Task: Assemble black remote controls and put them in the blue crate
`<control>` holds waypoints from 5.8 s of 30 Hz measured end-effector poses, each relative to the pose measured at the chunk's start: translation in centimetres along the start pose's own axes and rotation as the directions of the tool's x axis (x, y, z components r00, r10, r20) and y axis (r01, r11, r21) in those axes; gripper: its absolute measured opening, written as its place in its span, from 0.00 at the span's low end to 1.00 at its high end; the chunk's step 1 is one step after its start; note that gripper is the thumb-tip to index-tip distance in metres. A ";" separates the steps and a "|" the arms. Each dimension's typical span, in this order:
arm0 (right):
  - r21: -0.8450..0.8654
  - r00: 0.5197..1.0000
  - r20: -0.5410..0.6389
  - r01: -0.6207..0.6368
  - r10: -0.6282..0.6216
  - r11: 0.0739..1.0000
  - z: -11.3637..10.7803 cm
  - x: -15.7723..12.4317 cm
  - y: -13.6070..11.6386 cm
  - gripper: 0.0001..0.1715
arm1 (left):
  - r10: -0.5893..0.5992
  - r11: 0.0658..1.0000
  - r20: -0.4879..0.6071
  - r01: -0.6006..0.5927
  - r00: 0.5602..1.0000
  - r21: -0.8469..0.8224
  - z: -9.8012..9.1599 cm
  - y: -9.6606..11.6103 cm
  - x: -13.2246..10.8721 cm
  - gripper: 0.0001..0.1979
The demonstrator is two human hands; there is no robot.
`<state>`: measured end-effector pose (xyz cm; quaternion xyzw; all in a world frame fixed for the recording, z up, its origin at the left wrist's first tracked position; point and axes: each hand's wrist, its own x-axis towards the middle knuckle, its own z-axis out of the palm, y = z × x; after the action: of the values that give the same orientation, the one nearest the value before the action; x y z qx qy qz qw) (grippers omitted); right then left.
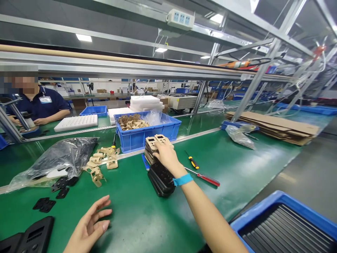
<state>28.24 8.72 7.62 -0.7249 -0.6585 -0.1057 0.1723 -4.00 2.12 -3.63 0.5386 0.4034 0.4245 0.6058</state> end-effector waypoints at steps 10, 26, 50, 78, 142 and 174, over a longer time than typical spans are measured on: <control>0.122 0.968 -0.233 0.121 -0.090 0.985 -1.4 -0.7 -1.4 0.17 | -0.046 0.998 0.012 0.047 0.999 -0.040 -0.7 0.8 0.6 0.32; 0.744 0.911 0.097 0.200 -0.400 0.637 6.0 -6.7 -11.1 0.24 | -0.145 0.980 -0.168 0.118 0.975 -0.161 -1.2 3.1 1.5 0.26; 0.832 0.899 0.349 -0.167 0.265 -0.529 5.7 -6.1 -10.2 0.25 | 0.157 0.842 -0.097 -0.082 0.983 0.533 -3.7 3.1 3.0 0.25; 0.699 0.899 0.415 -0.415 -0.143 -0.582 5.3 -9.1 -12.0 0.43 | -0.002 0.958 -0.059 0.019 0.998 0.288 -1.1 5.6 0.9 0.38; 0.890 0.857 0.448 -0.402 -0.255 0.215 7.8 -11.1 -14.0 0.28 | -0.215 0.903 0.111 0.241 0.970 -0.357 0.9 2.3 -1.0 0.34; 0.866 0.967 0.252 -0.211 -0.030 0.453 0.0 -3.6 2.1 0.25 | -0.079 0.988 0.266 0.110 0.961 -0.104 -0.5 0.4 -0.7 0.49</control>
<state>29.87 5.24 5.98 -0.5700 -0.5923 0.3467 0.4517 -4.69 1.58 -3.31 0.5331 0.3198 0.3434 0.7040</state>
